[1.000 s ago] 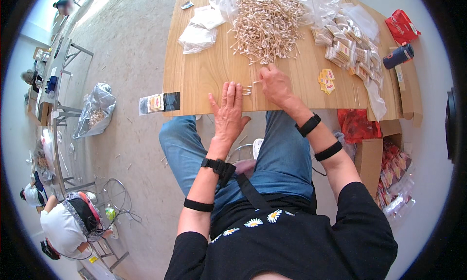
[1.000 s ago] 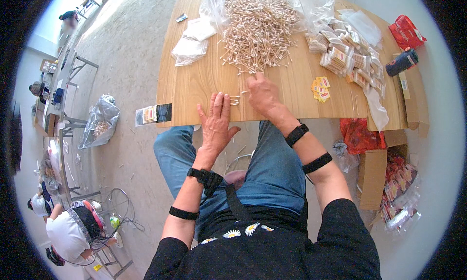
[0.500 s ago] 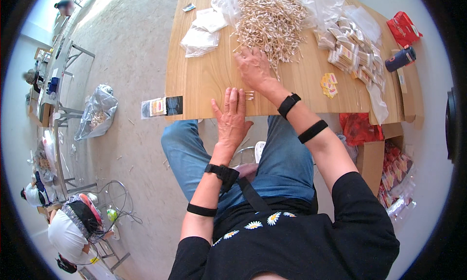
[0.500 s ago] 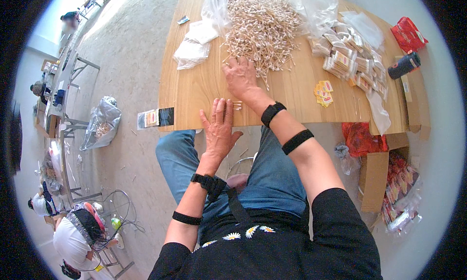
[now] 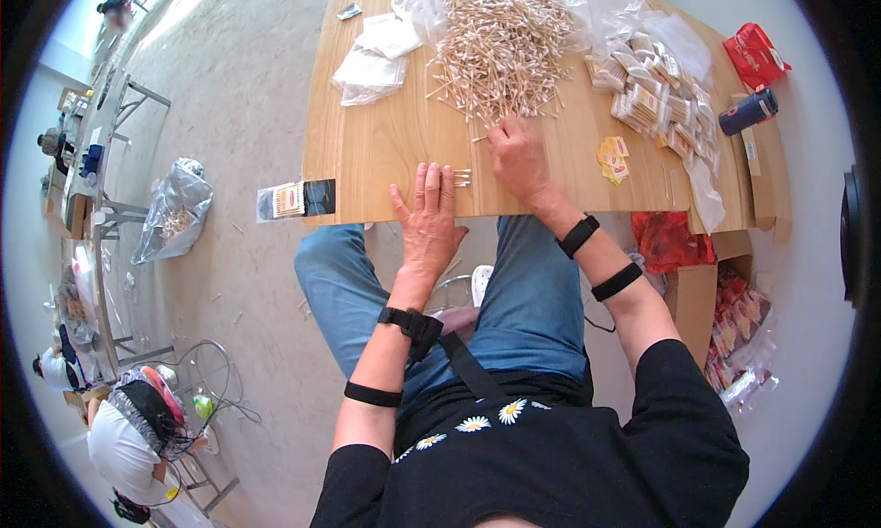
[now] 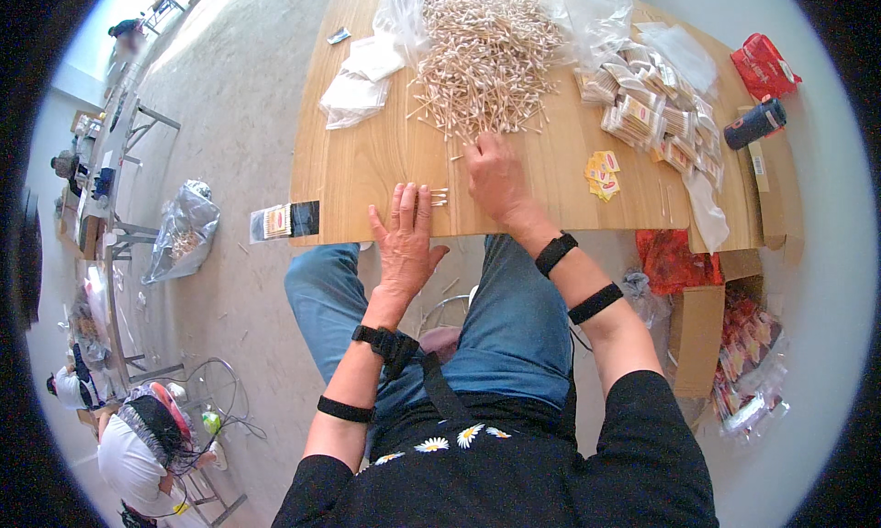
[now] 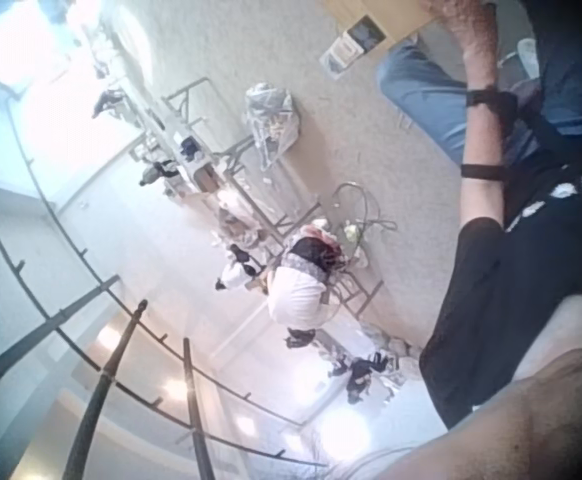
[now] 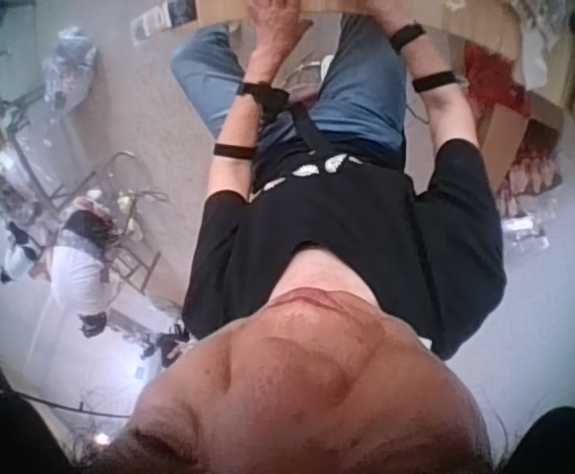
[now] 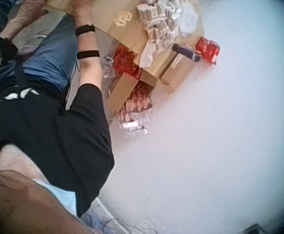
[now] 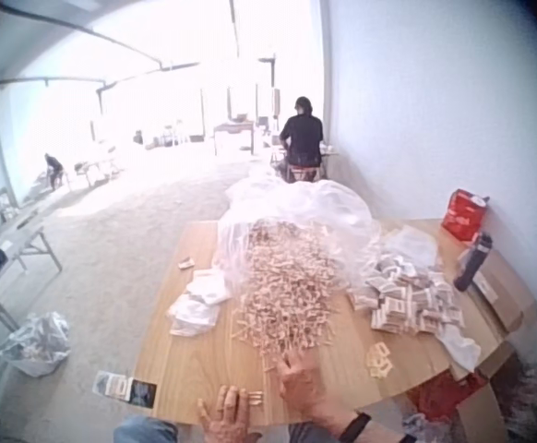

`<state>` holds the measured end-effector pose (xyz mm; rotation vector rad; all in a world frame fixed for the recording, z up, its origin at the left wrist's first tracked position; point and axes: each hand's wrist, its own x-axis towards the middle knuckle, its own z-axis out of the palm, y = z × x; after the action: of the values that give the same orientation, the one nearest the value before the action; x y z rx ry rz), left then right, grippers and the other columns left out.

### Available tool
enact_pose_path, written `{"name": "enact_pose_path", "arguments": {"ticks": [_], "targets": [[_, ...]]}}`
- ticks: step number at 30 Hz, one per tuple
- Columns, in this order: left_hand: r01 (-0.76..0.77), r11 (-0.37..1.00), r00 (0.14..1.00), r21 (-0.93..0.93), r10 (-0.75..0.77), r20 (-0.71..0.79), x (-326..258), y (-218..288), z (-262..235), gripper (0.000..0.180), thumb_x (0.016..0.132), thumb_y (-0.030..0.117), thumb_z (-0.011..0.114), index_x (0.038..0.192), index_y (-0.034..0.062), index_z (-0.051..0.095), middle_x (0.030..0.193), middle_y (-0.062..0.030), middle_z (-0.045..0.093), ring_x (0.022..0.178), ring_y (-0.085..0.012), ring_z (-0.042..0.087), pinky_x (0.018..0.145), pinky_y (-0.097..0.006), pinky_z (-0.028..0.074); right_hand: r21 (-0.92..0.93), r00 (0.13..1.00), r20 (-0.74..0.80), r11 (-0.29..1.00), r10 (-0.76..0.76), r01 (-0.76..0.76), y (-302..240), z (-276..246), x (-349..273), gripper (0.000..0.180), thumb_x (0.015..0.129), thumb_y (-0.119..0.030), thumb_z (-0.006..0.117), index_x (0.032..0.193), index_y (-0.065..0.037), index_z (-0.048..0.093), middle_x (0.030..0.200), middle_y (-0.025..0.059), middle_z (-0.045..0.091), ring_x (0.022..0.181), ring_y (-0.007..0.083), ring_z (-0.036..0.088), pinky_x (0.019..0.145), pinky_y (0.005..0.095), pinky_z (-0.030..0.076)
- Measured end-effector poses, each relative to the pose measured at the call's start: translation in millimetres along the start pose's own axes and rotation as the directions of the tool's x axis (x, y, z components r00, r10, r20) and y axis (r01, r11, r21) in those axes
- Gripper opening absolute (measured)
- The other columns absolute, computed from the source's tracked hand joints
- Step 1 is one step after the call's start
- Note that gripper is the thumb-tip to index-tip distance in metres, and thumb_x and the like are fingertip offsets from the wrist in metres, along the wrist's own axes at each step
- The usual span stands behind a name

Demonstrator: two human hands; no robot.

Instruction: The recorder is sorting cotton swabs (Q-tips) on a table and placing them into small paper or plastic packaging.

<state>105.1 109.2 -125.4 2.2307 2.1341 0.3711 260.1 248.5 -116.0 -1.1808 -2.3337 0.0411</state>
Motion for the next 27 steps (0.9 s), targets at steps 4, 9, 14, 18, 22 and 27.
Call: {"name": "enact_pose_path", "arguments": {"ticks": [4,9,14,18,22,27], "targets": [[-0.001,1.0,1.0,0.013,0.001,0.008,0.0,0.3,-0.5,0.119,0.061,0.038,0.089,0.156,0.0087,0.024,0.156,-0.0106,0.027,0.15,-0.0279,0.022,0.116,-0.066,0.013,0.064,0.999,-0.001,0.997,-0.038,0.038,-5.7,6.6,1.9,0.013,0.075,0.001,0.06,0.087,-0.002,0.064,0.092,0.0159,0.059,0.097,0.0346,0.059,0.084,0.0457,0.05],[-0.006,1.0,1.0,0.02,0.006,0.019,-0.4,0.6,0.0,0.118,0.062,0.039,0.088,0.156,0.0084,0.024,0.156,-0.011,0.027,0.15,-0.0283,0.021,0.115,-0.066,0.014,0.182,0.996,0.036,0.98,-0.087,0.079,-7.7,6.5,5.5,0.012,0.076,0.001,0.06,0.087,-0.003,0.064,0.092,0.0149,0.06,0.094,0.0339,0.061,0.081,0.0439,0.052],[-0.003,1.0,1.0,0.022,0.003,0.02,-1.1,0.3,-1.3,0.119,0.062,0.038,0.088,0.156,0.0082,0.023,0.157,-0.0112,0.026,0.15,-0.0286,0.021,0.116,-0.066,0.014,0.096,0.999,-0.034,0.995,0.033,-0.03,7.7,-3.8,15.8,0.012,0.075,0.0,0.062,0.086,-0.003,0.064,0.089,0.0138,0.06,0.09,0.0336,0.063,0.078,0.0436,0.052],[-0.004,1.0,1.0,0.024,0.003,0.017,-0.7,0.0,-1.3,0.119,0.062,0.038,0.088,0.156,0.0084,0.023,0.157,-0.0111,0.026,0.15,-0.0286,0.021,0.116,-0.066,0.014,-0.031,0.984,-0.115,0.99,0.135,-0.139,13.1,-10.4,18.5,0.008,0.075,-0.001,0.063,0.083,-0.004,0.064,0.09,0.0146,0.061,0.088,0.0335,0.063,0.076,0.0439,0.052],[0.0,1.0,1.0,0.026,-0.001,0.021,-1.0,-0.3,-1.1,0.118,0.063,0.038,0.088,0.157,0.0086,0.023,0.157,-0.0109,0.026,0.15,-0.0286,0.021,0.116,-0.065,0.014,-0.075,0.997,-0.07,0.997,0.03,-0.035,1.0,-5.2,11.2,0.006,0.076,-0.003,0.062,0.082,-0.005,0.064,0.09,0.0151,0.061,0.088,0.0342,0.062,0.08,0.0449,0.051],[-0.01,0.999,1.0,0.036,0.009,0.017,-0.2,0.8,-2.1,0.118,0.063,0.039,0.088,0.157,0.0091,0.023,0.157,-0.0108,0.027,0.15,-0.0284,0.021,0.116,-0.065,0.014,0.027,0.999,0.022,0.999,0.032,-0.033,0.5,9.6,20.0,0.005,0.077,-0.005,0.063,0.082,-0.004,0.065,0.09,0.0153,0.062,0.089,0.0343,0.064,0.083,0.0447,0.051]]}}
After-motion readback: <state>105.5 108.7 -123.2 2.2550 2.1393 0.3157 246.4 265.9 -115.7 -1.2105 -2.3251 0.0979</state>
